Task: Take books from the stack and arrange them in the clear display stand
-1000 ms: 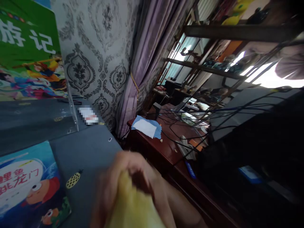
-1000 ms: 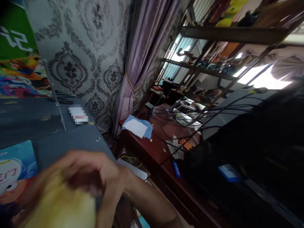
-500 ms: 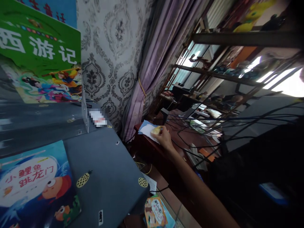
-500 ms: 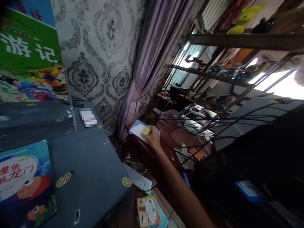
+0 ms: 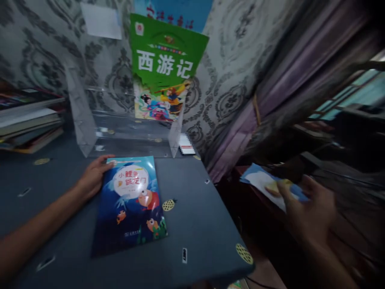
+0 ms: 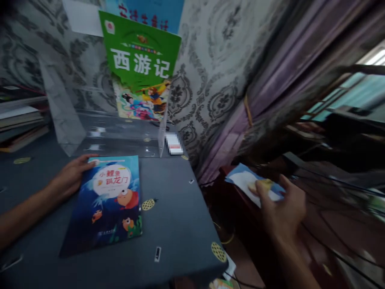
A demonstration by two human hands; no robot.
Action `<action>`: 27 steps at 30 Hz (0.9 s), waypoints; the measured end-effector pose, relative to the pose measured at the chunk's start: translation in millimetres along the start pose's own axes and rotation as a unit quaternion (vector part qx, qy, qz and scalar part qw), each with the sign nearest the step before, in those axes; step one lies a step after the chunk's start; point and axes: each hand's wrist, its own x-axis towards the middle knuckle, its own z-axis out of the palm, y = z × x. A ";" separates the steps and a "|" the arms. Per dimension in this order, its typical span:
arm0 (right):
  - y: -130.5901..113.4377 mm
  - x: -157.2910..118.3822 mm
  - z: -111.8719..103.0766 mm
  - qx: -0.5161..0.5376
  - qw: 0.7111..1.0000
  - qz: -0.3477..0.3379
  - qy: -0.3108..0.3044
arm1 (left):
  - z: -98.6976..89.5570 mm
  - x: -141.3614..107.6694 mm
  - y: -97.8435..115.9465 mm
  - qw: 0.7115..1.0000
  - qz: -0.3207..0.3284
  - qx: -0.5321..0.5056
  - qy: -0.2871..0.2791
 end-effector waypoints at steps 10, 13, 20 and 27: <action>-233.8 -96.8 99.8 0.414 0.787 0.154 -0.429 | 6.0 -0.9 3.5 0.993 0.028 -0.118 -0.006; -261.3 -113.8 117.4 0.511 0.624 0.309 -0.504 | 3.7 -0.8 4.7 0.986 0.047 -0.159 -0.009; -262.5 -133.2 123.5 0.553 0.469 0.422 -0.545 | -3.0 -0.2 -7.8 0.976 0.015 -0.210 -0.052; -258.5 -132.3 121.8 0.566 0.457 0.421 -0.542 | 2.5 -11.1 -22.8 0.972 -0.069 -0.179 -0.135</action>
